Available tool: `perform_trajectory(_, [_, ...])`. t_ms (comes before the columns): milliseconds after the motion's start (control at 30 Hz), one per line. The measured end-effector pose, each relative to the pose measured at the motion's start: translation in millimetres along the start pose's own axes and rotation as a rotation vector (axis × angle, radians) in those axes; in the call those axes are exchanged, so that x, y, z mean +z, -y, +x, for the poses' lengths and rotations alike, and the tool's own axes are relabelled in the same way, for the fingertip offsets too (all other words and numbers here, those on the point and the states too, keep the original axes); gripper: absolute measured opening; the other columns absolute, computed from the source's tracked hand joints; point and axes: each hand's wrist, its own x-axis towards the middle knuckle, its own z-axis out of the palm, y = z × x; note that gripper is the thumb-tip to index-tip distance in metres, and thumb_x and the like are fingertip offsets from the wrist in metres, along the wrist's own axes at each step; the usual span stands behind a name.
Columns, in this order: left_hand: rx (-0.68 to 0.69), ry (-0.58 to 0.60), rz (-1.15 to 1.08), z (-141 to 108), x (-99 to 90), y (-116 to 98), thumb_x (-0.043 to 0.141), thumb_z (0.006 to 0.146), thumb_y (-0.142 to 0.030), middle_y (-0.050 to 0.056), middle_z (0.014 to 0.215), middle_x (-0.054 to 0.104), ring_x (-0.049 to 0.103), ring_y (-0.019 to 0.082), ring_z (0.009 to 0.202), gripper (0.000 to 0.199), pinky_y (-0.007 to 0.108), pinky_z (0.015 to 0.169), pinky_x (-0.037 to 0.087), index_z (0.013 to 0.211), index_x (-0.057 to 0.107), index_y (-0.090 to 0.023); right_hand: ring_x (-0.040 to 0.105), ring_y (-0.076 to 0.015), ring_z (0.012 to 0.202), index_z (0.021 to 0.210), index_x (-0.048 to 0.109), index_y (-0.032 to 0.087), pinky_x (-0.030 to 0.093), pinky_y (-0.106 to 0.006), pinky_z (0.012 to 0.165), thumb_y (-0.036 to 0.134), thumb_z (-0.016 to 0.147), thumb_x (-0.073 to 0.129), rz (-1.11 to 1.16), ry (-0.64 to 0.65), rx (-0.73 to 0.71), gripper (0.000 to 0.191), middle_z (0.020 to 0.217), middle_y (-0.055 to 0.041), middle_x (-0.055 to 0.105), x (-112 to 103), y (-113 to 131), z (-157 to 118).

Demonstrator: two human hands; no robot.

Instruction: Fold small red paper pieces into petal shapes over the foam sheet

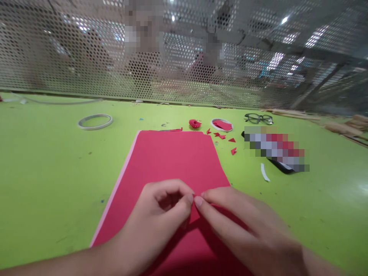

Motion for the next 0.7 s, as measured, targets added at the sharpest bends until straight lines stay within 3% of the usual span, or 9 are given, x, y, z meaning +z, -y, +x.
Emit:
perform_trajectory(133, [0.006, 0.008, -0.022, 1.5, -0.8, 1.8, 0.056, 0.079, -0.027, -0.006, 0.05, 0.046, 0.041, 0.012, 0.051, 0.027, 0.024, 0.051, 0.034, 0.053, 0.055, -0.02, 0.075, -0.02, 0.065, 0.074, 0.073, 0.009, 0.054, -0.03, 0.06, 0.007, 0.102, 0.034, 0.01, -0.007, 0.052, 0.048, 0.077, -0.0136, 0.079, 2.4, 2.2, 1.3])
perform_trajectory(267, [0.044, 0.021, 0.056, 0.4, -0.1, 7.2, 0.052, 0.085, -0.032, -0.005, 0.057, 0.046, 0.041, 0.013, 0.056, 0.028, 0.025, 0.053, 0.036, 0.059, 0.053, -0.02, 0.075, -0.0195, 0.078, 0.089, 0.075, 0.01, 0.059, -0.025, 0.07, 0.003, 0.089, 0.052, 0.274, -0.07, 0.142, 0.024, 0.088, -0.013, 0.078, 3.6, -2.0, 0.0])
perform_trajectory(367, [0.077, 0.071, 0.191, -1.9, 0.5, 8.8, 0.047, 0.088, -0.033, -0.005, 0.058, 0.044, 0.04, 0.014, 0.055, 0.029, 0.025, 0.052, 0.035, 0.061, 0.048, -0.021, 0.073, -0.0143, 0.072, 0.082, 0.073, 0.017, 0.059, -0.018, 0.068, 0.005, 0.079, 0.061, 0.645, -0.091, 0.458, 0.018, 0.08, -0.0045, 0.076, 3.9, -6.1, 0.2])
perform_trajectory(500, [0.172, 0.09, 0.344, -3.9, 1.7, 6.8, 0.046, 0.086, -0.03, -0.004, 0.055, 0.048, 0.044, 0.014, 0.052, 0.026, 0.025, 0.05, 0.035, 0.061, 0.05, -0.021, 0.069, -0.0094, 0.061, 0.077, 0.074, 0.024, 0.056, -0.013, 0.057, 0.02, 0.078, 0.073, 1.156, 0.045, 0.976, 0.005, 0.066, 0.0041, 0.074, 7.8, -6.7, -3.1])
perform_trajectory(600, [0.184, 0.072, 0.376, -4.7, 2.2, 5.4, 0.048, 0.084, -0.029, 0.0, 0.056, 0.056, 0.05, 0.016, 0.052, 0.026, 0.025, 0.051, 0.039, 0.062, 0.055, -0.02, 0.068, -0.0076, 0.06, 0.073, 0.076, 0.025, 0.053, -0.01, 0.057, 0.021, 0.076, 0.076, 1.284, 0.056, 1.057, 0.005, 0.063, 0.005, 0.074, 9.9, -4.2, -7.0])
perform_trajectory(700, [0.198, 0.054, 0.342, -6.3, 2.1, 3.7, 0.051, 0.084, -0.027, 0.0, 0.056, 0.058, 0.051, 0.015, 0.052, 0.025, 0.024, 0.051, 0.04, 0.061, 0.058, -0.019, 0.069, -0.0087, 0.063, 0.074, 0.076, 0.026, 0.054, -0.012, 0.059, 0.019, 0.076, 0.075, 1.239, 0.038, 1.052, 0.007, 0.065, 0.0041, 0.076, 9.0, -2.2, -8.1])
